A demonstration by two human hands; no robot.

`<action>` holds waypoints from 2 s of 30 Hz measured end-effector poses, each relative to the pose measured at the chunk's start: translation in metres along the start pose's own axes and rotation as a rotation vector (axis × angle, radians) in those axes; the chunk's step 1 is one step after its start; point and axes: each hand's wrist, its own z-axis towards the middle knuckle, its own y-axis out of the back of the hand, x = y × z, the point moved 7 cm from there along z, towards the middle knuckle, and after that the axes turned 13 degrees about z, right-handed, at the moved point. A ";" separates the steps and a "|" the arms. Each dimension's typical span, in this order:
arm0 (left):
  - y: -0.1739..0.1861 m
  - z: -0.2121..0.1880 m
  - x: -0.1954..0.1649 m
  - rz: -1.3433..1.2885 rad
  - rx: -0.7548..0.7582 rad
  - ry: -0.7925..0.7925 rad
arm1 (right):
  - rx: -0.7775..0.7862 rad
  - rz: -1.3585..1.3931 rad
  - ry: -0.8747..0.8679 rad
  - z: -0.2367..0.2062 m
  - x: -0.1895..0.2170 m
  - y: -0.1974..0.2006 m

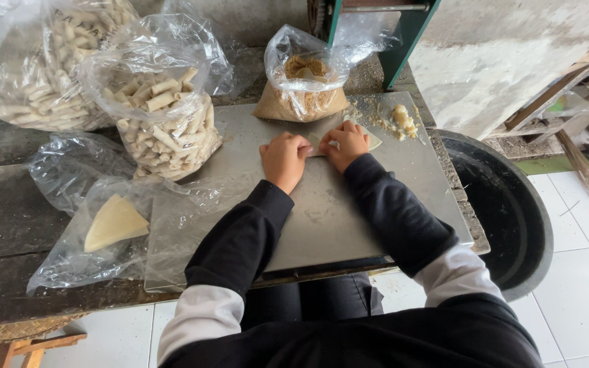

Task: The person repeatedly folds triangular dough wrappers, scoops a brown granular filling from a bag, places it into the wrapper, and folds it into a sealed dumpling. The finished dumplings are placed into a plastic bag on the table. The person also separates and stacks additional dough wrappers during the process.

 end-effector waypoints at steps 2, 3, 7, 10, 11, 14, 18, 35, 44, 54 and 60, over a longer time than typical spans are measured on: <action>0.000 -0.001 -0.002 0.050 -0.012 -0.110 | 0.060 -0.011 0.060 -0.001 0.004 0.003; -0.002 -0.001 -0.001 0.063 0.016 -0.141 | 0.085 -0.007 0.085 -0.001 0.006 0.004; -0.001 -0.002 -0.007 0.120 -0.064 -0.217 | 0.006 -0.076 0.180 -0.002 0.010 0.003; 0.001 -0.004 -0.010 0.158 -0.070 -0.204 | -0.006 -0.096 0.213 -0.004 0.009 0.000; -0.001 -0.004 -0.008 0.160 -0.024 -0.152 | 0.013 -0.072 0.129 -0.002 0.003 -0.002; -0.007 -0.004 0.003 0.094 0.144 0.053 | 0.047 -0.010 -0.082 -0.001 -0.009 -0.002; -0.003 -0.002 0.004 0.029 0.089 0.103 | -0.007 0.006 -0.047 -0.002 0.003 0.003; -0.013 -0.008 0.006 0.131 0.152 0.112 | -0.001 -0.038 0.058 -0.014 0.019 0.002; 0.005 -0.006 -0.002 0.184 -0.051 -0.014 | -0.037 -0.535 0.359 -0.026 0.043 -0.015; -0.006 0.004 -0.005 0.262 -0.044 -0.097 | 0.024 -0.292 0.135 0.013 0.005 -0.002; -0.011 0.009 0.000 0.225 -0.073 -0.095 | 0.250 -0.231 -0.129 0.012 -0.029 0.040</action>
